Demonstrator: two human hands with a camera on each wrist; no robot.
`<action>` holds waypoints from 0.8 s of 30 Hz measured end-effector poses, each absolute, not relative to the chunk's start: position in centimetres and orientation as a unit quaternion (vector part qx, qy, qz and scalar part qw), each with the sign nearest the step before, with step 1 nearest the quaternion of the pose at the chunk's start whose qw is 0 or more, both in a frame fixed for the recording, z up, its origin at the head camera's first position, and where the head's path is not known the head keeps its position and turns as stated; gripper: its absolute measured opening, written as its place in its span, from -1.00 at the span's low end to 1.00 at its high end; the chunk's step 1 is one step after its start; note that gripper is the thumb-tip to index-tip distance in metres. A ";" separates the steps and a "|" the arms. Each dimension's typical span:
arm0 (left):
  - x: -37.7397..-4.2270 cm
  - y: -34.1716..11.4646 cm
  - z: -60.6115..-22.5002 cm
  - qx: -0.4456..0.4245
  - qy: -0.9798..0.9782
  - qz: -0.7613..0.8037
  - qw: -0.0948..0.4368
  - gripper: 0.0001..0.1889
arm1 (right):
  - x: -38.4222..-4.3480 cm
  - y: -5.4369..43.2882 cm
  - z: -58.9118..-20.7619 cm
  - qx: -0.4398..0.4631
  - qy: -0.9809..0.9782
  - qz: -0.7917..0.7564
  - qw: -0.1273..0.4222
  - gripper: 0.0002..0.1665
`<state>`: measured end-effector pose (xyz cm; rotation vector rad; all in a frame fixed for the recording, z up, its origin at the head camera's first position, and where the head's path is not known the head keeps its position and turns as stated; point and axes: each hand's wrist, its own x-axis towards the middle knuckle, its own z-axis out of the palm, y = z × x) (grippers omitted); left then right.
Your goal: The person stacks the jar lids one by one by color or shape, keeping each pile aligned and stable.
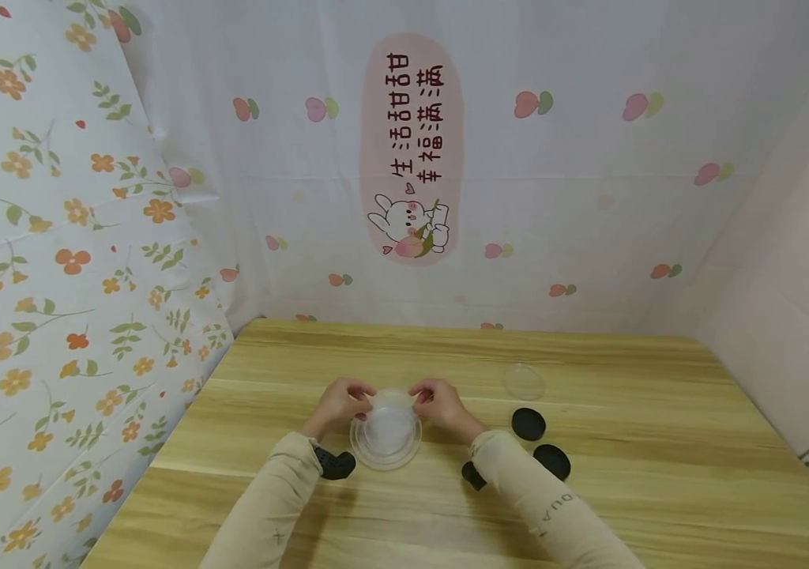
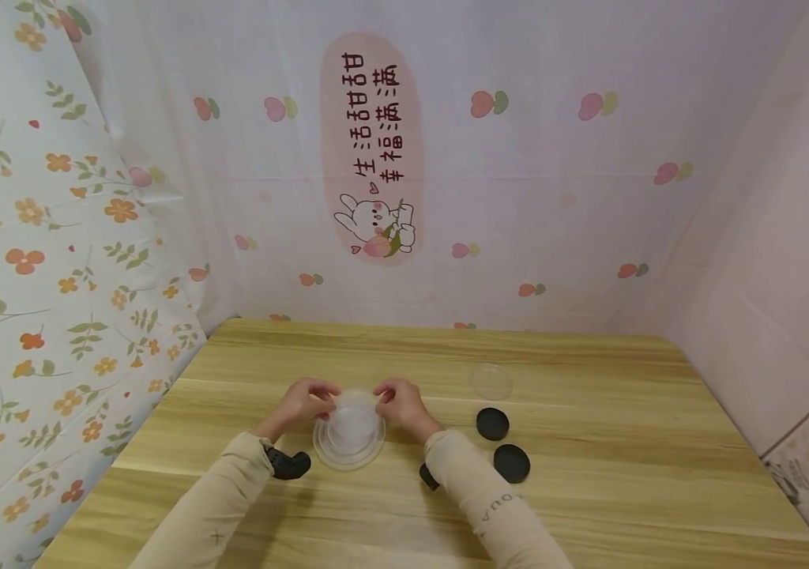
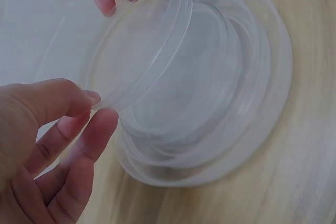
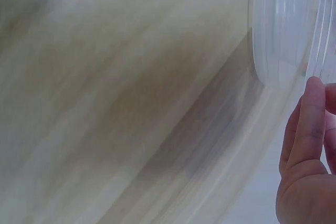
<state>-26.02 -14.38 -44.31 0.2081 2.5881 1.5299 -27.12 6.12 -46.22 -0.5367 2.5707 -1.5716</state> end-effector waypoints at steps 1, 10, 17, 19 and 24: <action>-26.0 -14.5 -44.5 0.072 0.857 0.506 0.064 -0.80 | -27.0 6.0 -46.3 -0.177 0.839 -0.513 0.044 -0.76; -25.8 -15.3 -45.2 0.056 0.856 0.508 0.085 -0.79 | -26.8 5.6 -46.6 -0.184 0.841 -0.505 0.059 -0.77; -25.4 -15.5 -45.2 0.045 0.861 0.498 0.094 -0.78 | -26.5 5.2 -46.9 -0.187 0.840 -0.505 0.059 -0.77; -25.3 -15.6 -45.3 0.050 0.863 0.494 0.095 -0.78 | -26.5 5.2 -47.1 -0.183 0.842 -0.505 0.058 -0.79; -25.3 -15.7 -45.4 0.065 0.864 0.490 0.096 -0.78 | -26.5 5.2 -47.4 -0.178 0.842 -0.507 0.053 -0.80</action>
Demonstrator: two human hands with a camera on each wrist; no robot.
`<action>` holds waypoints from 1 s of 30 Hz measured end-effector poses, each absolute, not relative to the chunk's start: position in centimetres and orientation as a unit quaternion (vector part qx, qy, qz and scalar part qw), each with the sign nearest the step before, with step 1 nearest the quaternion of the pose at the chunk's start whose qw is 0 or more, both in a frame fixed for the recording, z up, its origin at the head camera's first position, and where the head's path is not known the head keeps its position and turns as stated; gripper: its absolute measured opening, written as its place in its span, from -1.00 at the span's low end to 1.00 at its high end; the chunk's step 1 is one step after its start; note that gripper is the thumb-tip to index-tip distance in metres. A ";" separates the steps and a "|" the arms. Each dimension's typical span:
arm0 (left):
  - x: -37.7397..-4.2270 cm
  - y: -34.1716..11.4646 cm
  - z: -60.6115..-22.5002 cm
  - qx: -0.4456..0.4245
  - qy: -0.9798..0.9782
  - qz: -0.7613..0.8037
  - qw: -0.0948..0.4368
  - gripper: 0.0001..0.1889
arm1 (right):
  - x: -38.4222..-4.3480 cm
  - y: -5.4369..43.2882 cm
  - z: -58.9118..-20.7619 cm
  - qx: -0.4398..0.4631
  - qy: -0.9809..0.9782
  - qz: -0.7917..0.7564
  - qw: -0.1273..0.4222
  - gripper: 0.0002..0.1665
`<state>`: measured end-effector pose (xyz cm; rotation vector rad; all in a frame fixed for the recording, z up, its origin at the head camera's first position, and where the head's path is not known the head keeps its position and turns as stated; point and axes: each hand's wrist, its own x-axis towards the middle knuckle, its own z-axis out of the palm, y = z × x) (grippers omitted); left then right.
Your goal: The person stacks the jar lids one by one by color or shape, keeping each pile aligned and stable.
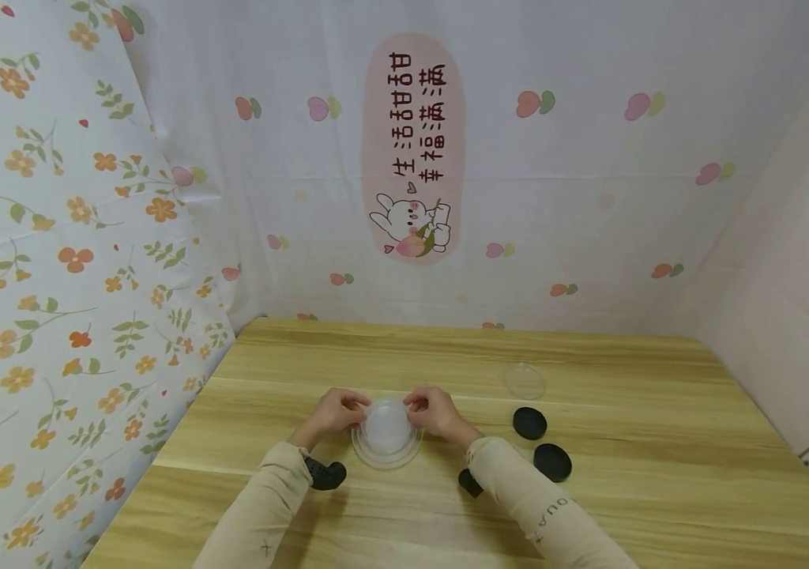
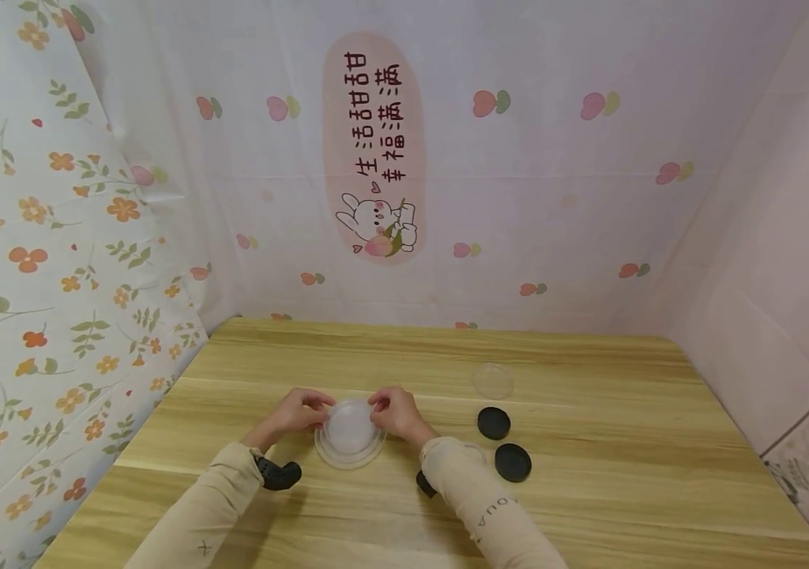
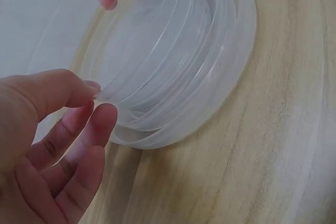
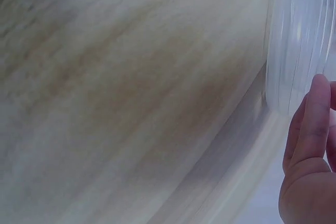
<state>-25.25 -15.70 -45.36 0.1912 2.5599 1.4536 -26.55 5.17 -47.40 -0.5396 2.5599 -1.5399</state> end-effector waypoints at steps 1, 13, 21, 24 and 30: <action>-25.2 -15.7 -45.4 0.067 0.864 0.490 0.096 -0.78 | -26.6 5.2 -47.5 -0.177 0.842 -0.508 0.053 -0.80; -25.2 -15.8 -45.9 0.071 0.848 0.512 0.117 -0.76 | -26.5 5.6 -47.6 -0.162 0.819 -0.545 0.079 -0.81; -25.1 -16.0 -46.2 0.060 0.843 0.521 0.117 -0.77 | -26.4 5.8 -47.7 -0.160 0.815 -0.550 0.088 -0.81; -25.2 -16.1 -46.3 0.059 0.843 0.521 0.118 -0.77 | -26.4 6.0 -47.8 -0.160 0.812 -0.553 0.096 -0.81; -25.4 -16.4 -45.9 0.077 0.843 0.520 0.119 -0.72 | -26.4 6.6 -47.6 -0.155 0.802 -0.566 0.111 -0.76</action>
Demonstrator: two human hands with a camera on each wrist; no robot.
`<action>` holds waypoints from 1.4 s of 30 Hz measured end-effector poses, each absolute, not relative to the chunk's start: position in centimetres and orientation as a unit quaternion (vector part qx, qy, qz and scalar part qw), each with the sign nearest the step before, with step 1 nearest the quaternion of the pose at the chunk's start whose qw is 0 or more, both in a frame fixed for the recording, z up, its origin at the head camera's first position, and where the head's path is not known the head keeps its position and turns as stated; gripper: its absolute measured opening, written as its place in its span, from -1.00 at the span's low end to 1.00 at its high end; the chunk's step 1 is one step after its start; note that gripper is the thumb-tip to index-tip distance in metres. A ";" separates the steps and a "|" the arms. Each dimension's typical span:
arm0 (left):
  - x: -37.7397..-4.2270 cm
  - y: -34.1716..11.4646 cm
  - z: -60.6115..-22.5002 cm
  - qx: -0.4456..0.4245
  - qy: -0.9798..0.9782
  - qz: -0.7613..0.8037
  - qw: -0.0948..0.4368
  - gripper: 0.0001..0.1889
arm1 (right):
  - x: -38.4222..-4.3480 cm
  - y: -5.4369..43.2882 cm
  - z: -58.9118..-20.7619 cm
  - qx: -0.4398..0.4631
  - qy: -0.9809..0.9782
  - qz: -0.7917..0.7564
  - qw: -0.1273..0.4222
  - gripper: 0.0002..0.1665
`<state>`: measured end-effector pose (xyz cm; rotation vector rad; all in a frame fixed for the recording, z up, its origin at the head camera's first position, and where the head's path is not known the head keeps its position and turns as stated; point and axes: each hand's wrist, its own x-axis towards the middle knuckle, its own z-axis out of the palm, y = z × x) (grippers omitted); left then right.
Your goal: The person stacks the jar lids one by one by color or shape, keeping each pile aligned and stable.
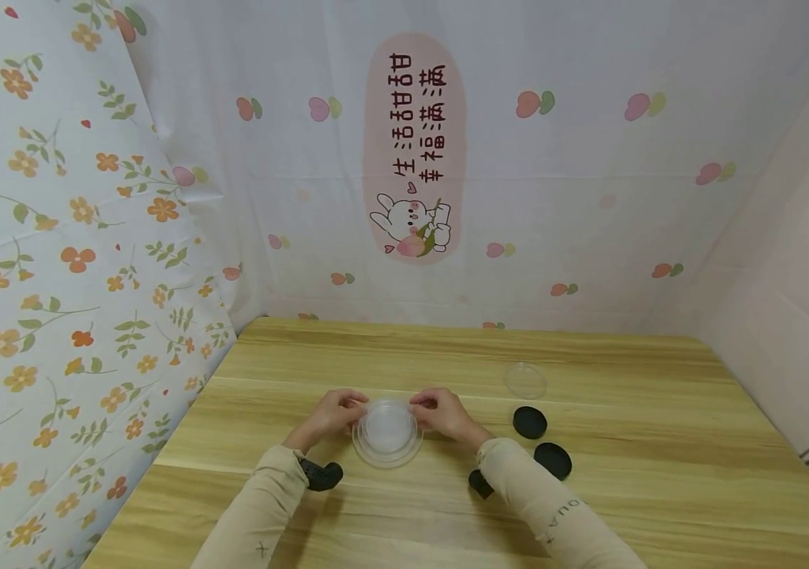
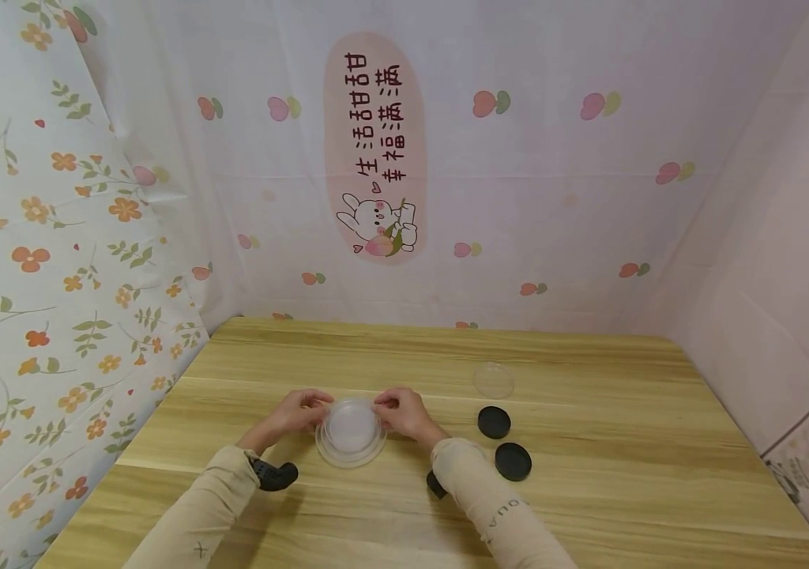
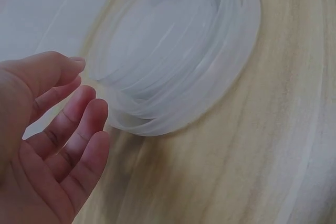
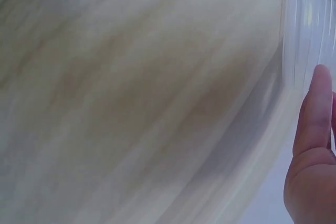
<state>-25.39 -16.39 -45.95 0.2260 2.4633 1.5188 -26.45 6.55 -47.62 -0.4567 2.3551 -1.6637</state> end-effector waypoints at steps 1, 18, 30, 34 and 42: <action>-25.4 -16.4 -45.8 0.080 0.843 0.519 0.119 -0.71 | -26.5 6.8 -47.6 -0.155 0.803 -0.565 0.111 -0.76; -27.2 -13.2 -42.9 0.125 0.859 0.489 0.086 -0.74 | -27.2 12.1 -46.1 -0.144 0.825 -0.540 0.080 -0.72; -28.2 -7.5 -41.3 0.186 0.838 0.497 0.125 -0.72 | -27.3 17.3 -45.4 -0.091 0.840 -0.532 0.064 -0.67; -28.5 -5.2 -41.4 0.196 0.839 0.492 0.125 -0.73 | -27.3 19.1 -45.5 -0.079 0.840 -0.535 0.052 -0.66; -28.4 -1.1 -42.3 0.202 0.843 0.484 0.118 -0.76 | -27.2 21.4 -45.6 -0.057 0.845 -0.531 0.027 -0.66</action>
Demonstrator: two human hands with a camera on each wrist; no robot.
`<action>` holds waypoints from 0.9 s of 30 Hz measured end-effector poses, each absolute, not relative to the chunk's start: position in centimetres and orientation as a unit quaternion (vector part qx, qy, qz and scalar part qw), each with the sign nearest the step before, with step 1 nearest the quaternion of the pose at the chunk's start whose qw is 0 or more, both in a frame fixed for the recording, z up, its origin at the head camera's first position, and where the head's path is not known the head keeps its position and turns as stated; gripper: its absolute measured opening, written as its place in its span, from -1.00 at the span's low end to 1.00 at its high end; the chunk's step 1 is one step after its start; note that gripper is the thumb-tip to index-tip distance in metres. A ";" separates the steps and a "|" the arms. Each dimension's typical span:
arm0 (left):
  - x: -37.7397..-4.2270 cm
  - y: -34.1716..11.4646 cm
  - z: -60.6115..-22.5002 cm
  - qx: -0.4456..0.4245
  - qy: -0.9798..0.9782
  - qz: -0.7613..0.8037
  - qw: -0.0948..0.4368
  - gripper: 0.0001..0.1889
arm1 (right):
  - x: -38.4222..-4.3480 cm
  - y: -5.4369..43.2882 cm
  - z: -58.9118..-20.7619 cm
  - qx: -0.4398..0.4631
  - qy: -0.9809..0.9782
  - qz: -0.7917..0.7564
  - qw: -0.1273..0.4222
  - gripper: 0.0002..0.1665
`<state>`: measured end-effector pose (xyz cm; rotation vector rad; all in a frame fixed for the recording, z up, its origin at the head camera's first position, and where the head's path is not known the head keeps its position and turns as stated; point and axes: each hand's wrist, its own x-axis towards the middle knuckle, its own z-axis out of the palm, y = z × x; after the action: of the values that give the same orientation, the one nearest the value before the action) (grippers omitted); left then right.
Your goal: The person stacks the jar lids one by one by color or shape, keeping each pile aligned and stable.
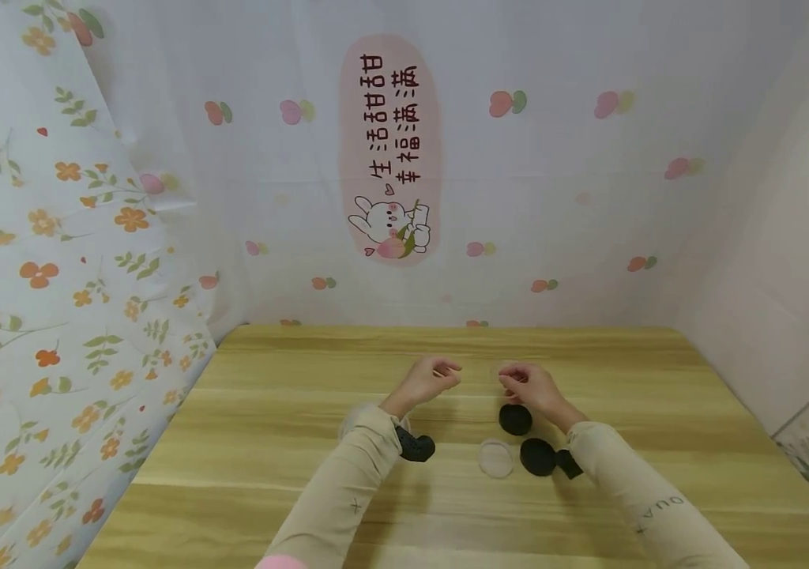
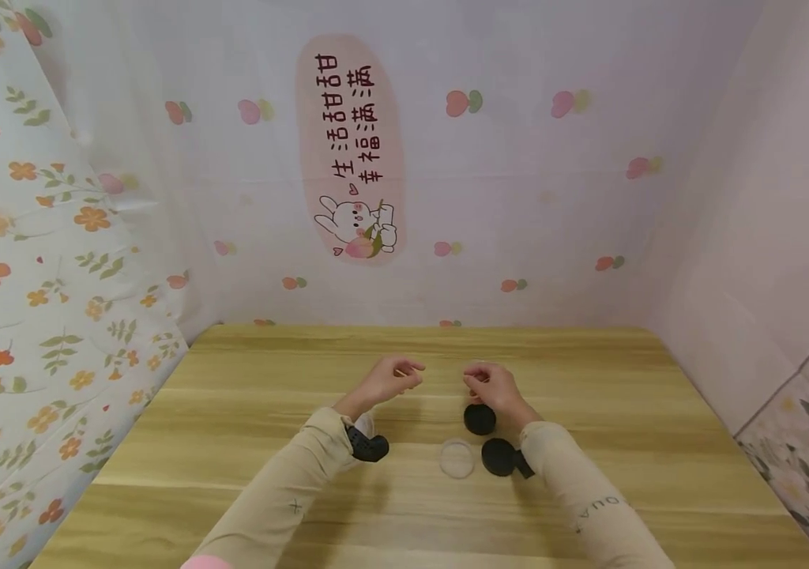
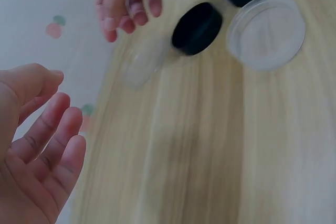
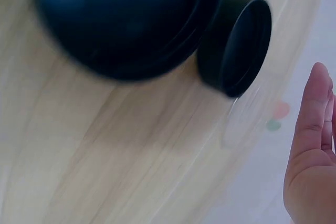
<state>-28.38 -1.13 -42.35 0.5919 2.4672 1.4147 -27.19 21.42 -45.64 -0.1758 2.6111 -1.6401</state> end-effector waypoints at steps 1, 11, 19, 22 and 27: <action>-28.4 -0.8 -42.5 0.201 0.844 0.485 0.116 -0.76 | -27.3 21.6 -45.7 -0.058 0.846 -0.529 0.026 -0.65; -28.3 1.5 -44.0 0.178 0.845 0.499 0.066 -0.78 | -28.0 23.5 -46.0 -0.049 0.868 -0.495 -0.006 -0.66; -28.0 3.7 -45.6 0.126 0.818 0.558 0.064 -0.67 | -28.1 25.0 -46.8 -0.005 0.879 -0.476 -0.011 -0.60; -27.8 4.5 -46.2 0.109 0.811 0.571 0.068 -0.65 | -28.0 25.4 -47.1 0.010 0.884 -0.468 0.004 -0.58; -27.8 5.6 -47.2 0.082 0.807 0.582 0.064 -0.63 | -28.2 25.6 -47.4 0.018 0.902 -0.431 0.009 -0.55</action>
<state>-27.75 5.58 -47.23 0.2473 2.4368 1.7571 -28.19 25.63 -47.42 0.0548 2.8185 -1.3451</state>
